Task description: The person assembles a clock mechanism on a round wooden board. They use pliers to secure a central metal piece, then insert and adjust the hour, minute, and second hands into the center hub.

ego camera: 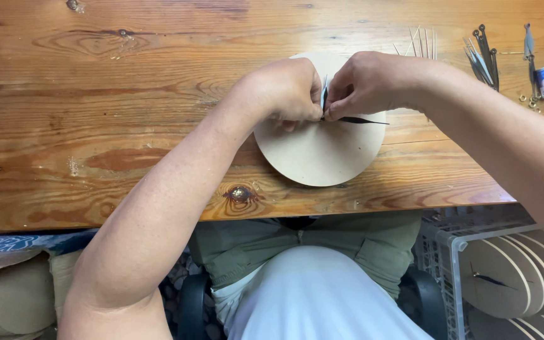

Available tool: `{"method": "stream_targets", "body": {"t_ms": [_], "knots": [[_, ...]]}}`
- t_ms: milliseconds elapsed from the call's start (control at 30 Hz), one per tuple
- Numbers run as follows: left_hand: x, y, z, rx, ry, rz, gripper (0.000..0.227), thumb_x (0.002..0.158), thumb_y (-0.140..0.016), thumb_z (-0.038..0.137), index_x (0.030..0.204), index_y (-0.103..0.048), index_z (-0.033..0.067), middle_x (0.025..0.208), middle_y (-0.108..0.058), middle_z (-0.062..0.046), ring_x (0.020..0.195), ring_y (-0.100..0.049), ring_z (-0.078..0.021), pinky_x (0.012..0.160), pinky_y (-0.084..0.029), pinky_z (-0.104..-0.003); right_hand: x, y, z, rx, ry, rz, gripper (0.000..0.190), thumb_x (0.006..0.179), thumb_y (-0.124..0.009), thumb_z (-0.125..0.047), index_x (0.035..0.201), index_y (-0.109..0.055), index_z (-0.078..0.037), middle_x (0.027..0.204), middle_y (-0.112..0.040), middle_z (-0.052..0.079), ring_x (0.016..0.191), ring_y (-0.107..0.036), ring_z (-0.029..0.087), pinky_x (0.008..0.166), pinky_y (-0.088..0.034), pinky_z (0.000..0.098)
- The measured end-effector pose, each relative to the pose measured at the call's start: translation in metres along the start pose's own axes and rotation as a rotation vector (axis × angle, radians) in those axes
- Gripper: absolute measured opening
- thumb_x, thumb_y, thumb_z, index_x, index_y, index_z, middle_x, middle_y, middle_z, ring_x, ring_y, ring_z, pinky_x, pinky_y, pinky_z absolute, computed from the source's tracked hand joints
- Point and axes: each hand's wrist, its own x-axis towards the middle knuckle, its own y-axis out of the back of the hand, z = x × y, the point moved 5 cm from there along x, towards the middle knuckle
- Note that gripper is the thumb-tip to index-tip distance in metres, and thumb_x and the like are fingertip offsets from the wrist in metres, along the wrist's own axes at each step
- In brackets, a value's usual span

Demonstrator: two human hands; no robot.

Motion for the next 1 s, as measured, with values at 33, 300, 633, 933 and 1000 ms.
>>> {"method": "stream_targets", "body": {"t_ms": [33,300,633,933,1000], "knots": [[0.003,0.0,-0.002,-0.001,0.0,0.001,0.012,0.089,-0.065,0.021,0.078,-0.068,0.0194,0.059,-0.07,-0.002,0.053,-0.058,-0.0115,0.055,-0.047,-0.029,-0.002,0.002,-0.002,-0.001,0.0,0.0,0.02,0.087,-0.069,-0.032,0.095,-0.083,-0.021,0.089,-0.073,0.0,0.082,-0.058,0.018,0.069,-0.041,0.0336],[0.008,-0.004,-0.006,0.006,-0.063,0.011,0.011,0.086,-0.059,0.019,0.077,-0.066,0.0207,0.059,-0.07,-0.001,0.049,-0.058,-0.0129,0.055,-0.049,-0.03,0.002,0.001,0.0,-0.048,0.039,-0.044,0.02,0.088,-0.071,-0.036,0.094,-0.082,-0.019,0.085,-0.07,0.002,0.078,-0.057,0.019,0.066,-0.041,0.0344],[0.004,-0.013,-0.011,0.059,-0.105,0.11,0.019,0.085,-0.056,0.015,0.069,-0.065,0.021,0.059,-0.07,0.003,0.059,-0.064,-0.0104,0.063,-0.053,-0.031,-0.019,-0.009,0.012,0.051,0.2,0.09,0.019,0.089,-0.068,-0.02,0.102,-0.08,-0.023,0.095,-0.079,-0.006,0.085,-0.066,0.012,0.08,-0.049,0.0282],[-0.024,-0.041,-0.026,-0.014,-0.477,0.68,0.014,0.094,-0.071,0.016,0.105,-0.061,0.0154,0.092,-0.058,-0.003,0.08,-0.063,-0.0248,0.066,-0.05,-0.043,-0.036,-0.046,0.043,-0.045,0.567,0.668,0.026,0.091,-0.08,-0.034,0.109,-0.073,-0.016,0.098,-0.062,0.008,0.088,-0.061,0.028,0.083,-0.044,0.0442],[-0.03,-0.047,-0.024,0.099,-0.573,0.844,0.014,0.094,-0.074,0.016,0.107,-0.069,0.0143,0.093,-0.058,-0.005,0.084,-0.065,-0.0277,0.063,-0.054,-0.044,-0.04,-0.052,0.043,-0.001,0.644,0.75,0.031,0.091,-0.082,-0.034,0.112,-0.072,-0.013,0.1,-0.06,0.01,0.086,-0.061,0.028,0.084,-0.047,0.0438]]}}
